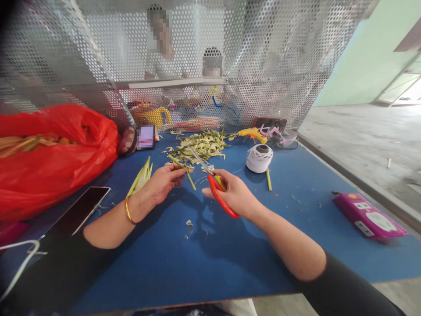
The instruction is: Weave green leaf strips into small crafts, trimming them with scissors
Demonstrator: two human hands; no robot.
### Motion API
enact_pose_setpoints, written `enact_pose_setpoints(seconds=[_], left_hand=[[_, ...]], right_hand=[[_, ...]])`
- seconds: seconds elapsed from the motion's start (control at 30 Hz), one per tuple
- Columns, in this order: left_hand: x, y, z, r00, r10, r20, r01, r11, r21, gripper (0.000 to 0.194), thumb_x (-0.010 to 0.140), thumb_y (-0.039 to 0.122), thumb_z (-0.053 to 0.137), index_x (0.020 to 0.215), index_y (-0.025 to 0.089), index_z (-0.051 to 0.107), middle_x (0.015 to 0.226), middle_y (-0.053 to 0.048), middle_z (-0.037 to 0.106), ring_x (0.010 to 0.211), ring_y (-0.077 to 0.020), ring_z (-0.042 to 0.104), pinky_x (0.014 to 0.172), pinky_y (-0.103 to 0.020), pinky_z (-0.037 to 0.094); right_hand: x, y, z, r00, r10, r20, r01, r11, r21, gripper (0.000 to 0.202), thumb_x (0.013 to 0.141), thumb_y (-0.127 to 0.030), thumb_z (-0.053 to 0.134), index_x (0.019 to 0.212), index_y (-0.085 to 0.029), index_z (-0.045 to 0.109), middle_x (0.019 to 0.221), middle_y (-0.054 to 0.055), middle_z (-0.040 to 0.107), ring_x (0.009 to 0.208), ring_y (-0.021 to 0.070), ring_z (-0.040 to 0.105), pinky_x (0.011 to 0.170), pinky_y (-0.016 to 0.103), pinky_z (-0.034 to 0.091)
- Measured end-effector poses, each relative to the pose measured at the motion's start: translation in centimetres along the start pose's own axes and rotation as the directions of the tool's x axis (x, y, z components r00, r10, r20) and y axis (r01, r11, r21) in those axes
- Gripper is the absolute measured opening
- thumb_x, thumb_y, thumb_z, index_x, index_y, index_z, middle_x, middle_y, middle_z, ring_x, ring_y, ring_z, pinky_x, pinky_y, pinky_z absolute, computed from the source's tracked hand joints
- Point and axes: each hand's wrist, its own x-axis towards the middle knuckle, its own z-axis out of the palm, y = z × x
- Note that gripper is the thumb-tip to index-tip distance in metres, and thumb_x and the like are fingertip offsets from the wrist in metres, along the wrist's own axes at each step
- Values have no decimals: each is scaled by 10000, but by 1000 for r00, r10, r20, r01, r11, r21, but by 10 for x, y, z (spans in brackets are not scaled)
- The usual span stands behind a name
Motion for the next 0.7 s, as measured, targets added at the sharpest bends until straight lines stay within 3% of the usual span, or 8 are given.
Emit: enact_pose_setpoints(seconds=[0.1, 0.27, 0.43, 0.7], left_hand=[[1, 0, -1, 1000, 6, -29, -7, 1000, -17, 147, 609, 126, 772, 719, 141, 675, 736, -37, 709, 608, -90, 606, 527, -176, 426], [0, 2, 1, 999, -17, 40, 20, 996, -89, 94, 684, 129, 725, 759, 132, 669, 746, -67, 722, 650, -143, 673, 650, -250, 509], [-2, 3, 1, 998, -34, 55, 39, 994, -102, 102, 693, 116, 705, 786, 128, 667, 726, -60, 712, 605, -141, 664, 657, -270, 515], [0, 4, -1, 990, 141, -14, -141, 990, 11, 155, 614, 143, 731, 714, 161, 614, 606, 16, 645, 533, -107, 603, 582, -223, 435]], right_hand=[[4, 6, -2, 998, -17, -57, 11, 995, -100, 579, 635, -576, 720, 1036, -174, 607, 629, -55, 463, 590, 119, 399, 562, 270, 345], [6, 11, -7, 997, -70, -32, 62, 979, -192, 535, 677, -579, 694, 1029, -182, 623, 634, -49, 491, 588, 120, 399, 566, 264, 344], [6, 9, -12, 997, -79, -3, 75, 955, -286, 538, 664, -579, 707, 1030, -185, 687, 661, -25, 553, 602, 132, 446, 574, 263, 364], [6, 5, -20, 999, -3, 48, 19, 942, -336, 548, 614, -569, 744, 1013, -193, 743, 622, -24, 530, 593, 138, 424, 558, 266, 365]])
